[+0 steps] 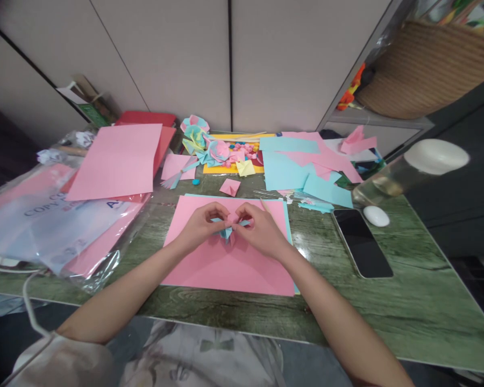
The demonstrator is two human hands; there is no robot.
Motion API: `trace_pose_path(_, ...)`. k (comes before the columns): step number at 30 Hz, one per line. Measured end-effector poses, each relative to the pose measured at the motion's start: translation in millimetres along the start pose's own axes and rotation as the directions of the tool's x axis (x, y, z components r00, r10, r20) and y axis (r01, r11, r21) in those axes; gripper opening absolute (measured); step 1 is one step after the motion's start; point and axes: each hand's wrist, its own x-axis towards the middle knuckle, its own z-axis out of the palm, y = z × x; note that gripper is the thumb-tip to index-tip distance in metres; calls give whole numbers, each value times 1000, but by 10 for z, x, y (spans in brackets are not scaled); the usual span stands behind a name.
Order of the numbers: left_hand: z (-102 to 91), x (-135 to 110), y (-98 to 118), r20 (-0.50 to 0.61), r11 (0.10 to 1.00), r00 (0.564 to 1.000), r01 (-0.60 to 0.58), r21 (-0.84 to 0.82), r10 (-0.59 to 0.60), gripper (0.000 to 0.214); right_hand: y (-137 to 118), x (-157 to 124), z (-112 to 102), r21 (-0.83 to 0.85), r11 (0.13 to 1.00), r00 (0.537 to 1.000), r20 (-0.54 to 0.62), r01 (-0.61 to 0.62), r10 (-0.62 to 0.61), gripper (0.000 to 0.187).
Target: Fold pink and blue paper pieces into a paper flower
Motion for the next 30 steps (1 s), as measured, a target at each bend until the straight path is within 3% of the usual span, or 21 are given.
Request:
trace_pose_path(23,28,-24,2,-42,996,998,-35,85,39,26,4,-6,46,-58,998,997,-73,8,-12,10)
trace_pose_path(30,29,-10,-39,-68,995,996,-43,89,49,19,3,-13,71,24,999,995,-97,-33,36,8)
